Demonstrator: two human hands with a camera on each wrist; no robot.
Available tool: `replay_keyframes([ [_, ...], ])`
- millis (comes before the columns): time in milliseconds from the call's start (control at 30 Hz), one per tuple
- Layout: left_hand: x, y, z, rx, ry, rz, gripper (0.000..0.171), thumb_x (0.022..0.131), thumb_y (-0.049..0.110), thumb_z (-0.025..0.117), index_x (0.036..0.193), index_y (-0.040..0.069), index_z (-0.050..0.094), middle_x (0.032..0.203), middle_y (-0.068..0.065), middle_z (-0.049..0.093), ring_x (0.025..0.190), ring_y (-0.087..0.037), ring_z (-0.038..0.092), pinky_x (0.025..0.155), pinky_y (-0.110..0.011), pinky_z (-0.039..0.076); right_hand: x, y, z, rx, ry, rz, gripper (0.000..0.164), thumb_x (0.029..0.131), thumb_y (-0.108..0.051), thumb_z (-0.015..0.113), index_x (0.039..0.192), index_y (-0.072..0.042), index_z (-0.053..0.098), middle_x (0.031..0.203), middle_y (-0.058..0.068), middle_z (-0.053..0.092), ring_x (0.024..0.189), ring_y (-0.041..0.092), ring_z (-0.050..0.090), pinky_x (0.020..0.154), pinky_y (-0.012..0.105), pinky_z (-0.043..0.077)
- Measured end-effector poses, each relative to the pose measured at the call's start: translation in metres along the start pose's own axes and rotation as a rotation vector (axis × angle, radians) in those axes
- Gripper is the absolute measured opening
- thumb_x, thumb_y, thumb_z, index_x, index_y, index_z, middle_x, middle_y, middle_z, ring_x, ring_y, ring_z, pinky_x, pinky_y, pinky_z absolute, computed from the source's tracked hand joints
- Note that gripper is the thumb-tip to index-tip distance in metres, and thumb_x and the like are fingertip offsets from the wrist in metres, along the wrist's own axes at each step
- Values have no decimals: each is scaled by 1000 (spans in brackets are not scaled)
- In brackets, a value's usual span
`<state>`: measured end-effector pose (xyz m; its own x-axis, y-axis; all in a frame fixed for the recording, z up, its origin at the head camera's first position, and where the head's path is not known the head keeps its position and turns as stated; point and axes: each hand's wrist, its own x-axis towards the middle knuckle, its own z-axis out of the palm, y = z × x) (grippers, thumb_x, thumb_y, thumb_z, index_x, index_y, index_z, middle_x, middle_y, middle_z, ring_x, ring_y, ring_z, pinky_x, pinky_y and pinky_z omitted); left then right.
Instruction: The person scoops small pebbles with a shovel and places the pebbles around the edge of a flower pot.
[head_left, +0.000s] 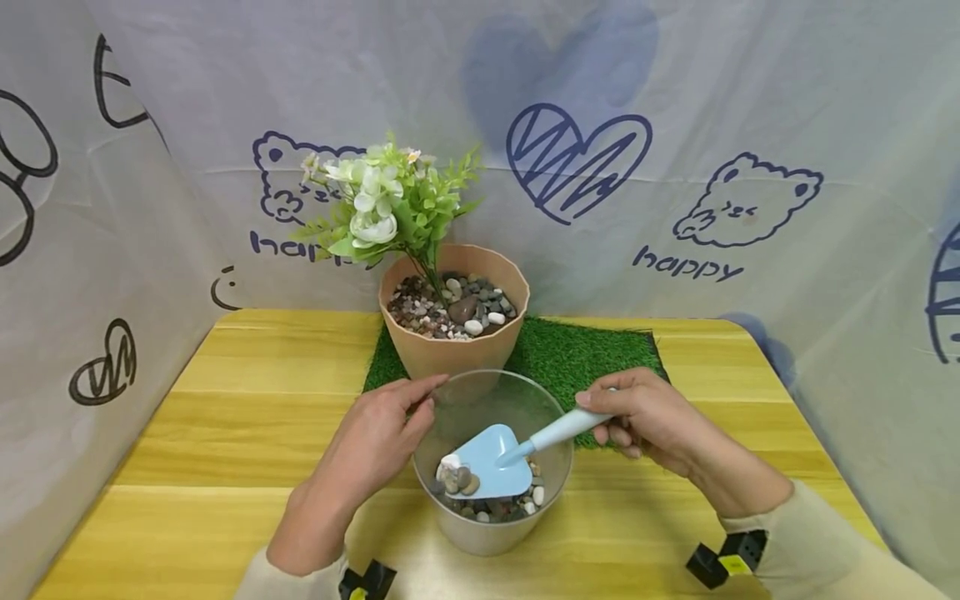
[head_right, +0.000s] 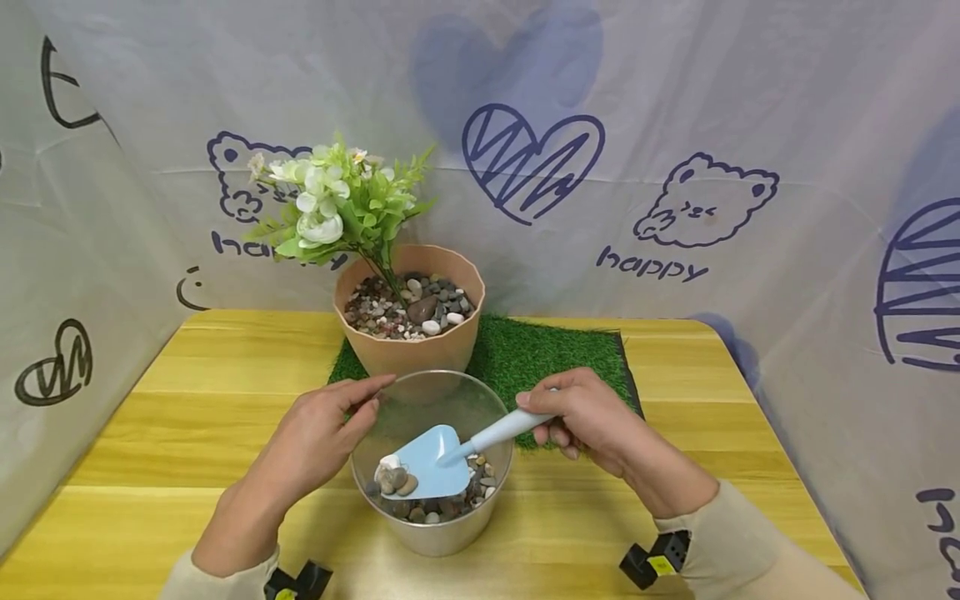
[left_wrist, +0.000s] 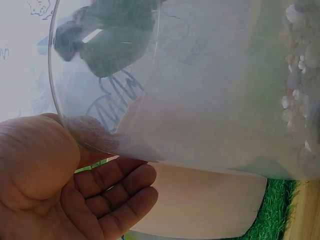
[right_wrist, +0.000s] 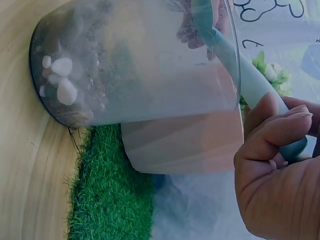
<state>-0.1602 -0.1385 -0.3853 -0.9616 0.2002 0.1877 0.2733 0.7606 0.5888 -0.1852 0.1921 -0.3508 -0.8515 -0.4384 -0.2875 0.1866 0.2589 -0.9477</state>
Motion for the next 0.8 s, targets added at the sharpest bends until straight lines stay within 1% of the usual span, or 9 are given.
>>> replay_keyframes([
  [133, 1, 0, -1, -4, -2, -4, 39, 107, 18, 55, 144, 21, 68, 114, 0, 73, 79, -14, 55, 77, -37, 48, -2, -4, -6, -12, 31, -10, 27, 104, -24, 64, 99, 1, 72, 62, -1, 63, 45, 7, 43, 44, 22, 38],
  [267, -1, 0, -1, -12, -3, -6, 39, 107, 18, 55, 144, 22, 68, 116, -1, 73, 73, -12, 52, 75, -36, 48, -8, -15, -18, 18, 85, -29, 24, 105, -24, 64, 93, -5, 73, 62, -2, 62, 46, 6, 44, 43, 21, 38],
  [367, -2, 1, 0, -12, 6, -3, 39, 107, 17, 56, 143, 21, 68, 114, -1, 73, 70, -11, 51, 73, -35, 48, -12, -32, -29, 61, 163, -59, 23, 106, -24, 63, 92, -9, 75, 63, -3, 63, 47, 5, 44, 43, 20, 39],
  [433, -2, 1, 0, -13, 12, 0, 38, 107, 17, 56, 143, 20, 69, 112, -1, 73, 69, -10, 51, 72, -34, 47, -12, -47, -36, 83, 233, -97, 23, 106, -23, 64, 92, -11, 77, 63, -2, 64, 47, 5, 45, 42, 20, 40],
  [500, -2, 0, 0, -13, 17, 5, 38, 107, 17, 56, 143, 20, 69, 111, 0, 73, 70, -10, 51, 71, -33, 47, -9, -61, -41, 79, 315, -146, 22, 106, -24, 65, 95, -10, 78, 63, -1, 65, 47, 6, 46, 42, 20, 40],
  [533, -3, 0, 0, -15, 18, 7, 38, 107, 17, 56, 143, 20, 69, 111, 0, 73, 70, -10, 51, 71, -33, 47, -6, -68, -42, 57, 355, -166, 22, 105, -25, 66, 97, -8, 77, 63, -2, 66, 48, 6, 46, 43, 21, 41],
  [600, -2, 0, 0, -17, 18, 8, 38, 107, 17, 56, 142, 20, 69, 112, 0, 73, 72, -10, 52, 72, -34, 47, 2, -79, -43, -26, 438, -198, 28, 105, -29, 66, 102, -3, 75, 63, -3, 66, 49, 6, 47, 44, 22, 43],
  [700, -2, 0, 1, -17, 20, 4, 38, 107, 18, 55, 142, 20, 69, 111, 0, 73, 74, -11, 53, 72, -34, 47, 16, -88, -41, -204, 541, -199, 42, 106, -36, 64, 110, 5, 71, 65, -5, 66, 52, 7, 50, 47, 24, 46],
  [800, -2, -1, 2, -13, 24, 1, 38, 106, 18, 56, 142, 20, 70, 111, 1, 73, 76, -12, 55, 74, -34, 48, 28, -91, -35, -372, 617, -201, 45, 105, -39, 64, 113, 5, 73, 71, 0, 69, 55, 10, 55, 50, 27, 50],
])
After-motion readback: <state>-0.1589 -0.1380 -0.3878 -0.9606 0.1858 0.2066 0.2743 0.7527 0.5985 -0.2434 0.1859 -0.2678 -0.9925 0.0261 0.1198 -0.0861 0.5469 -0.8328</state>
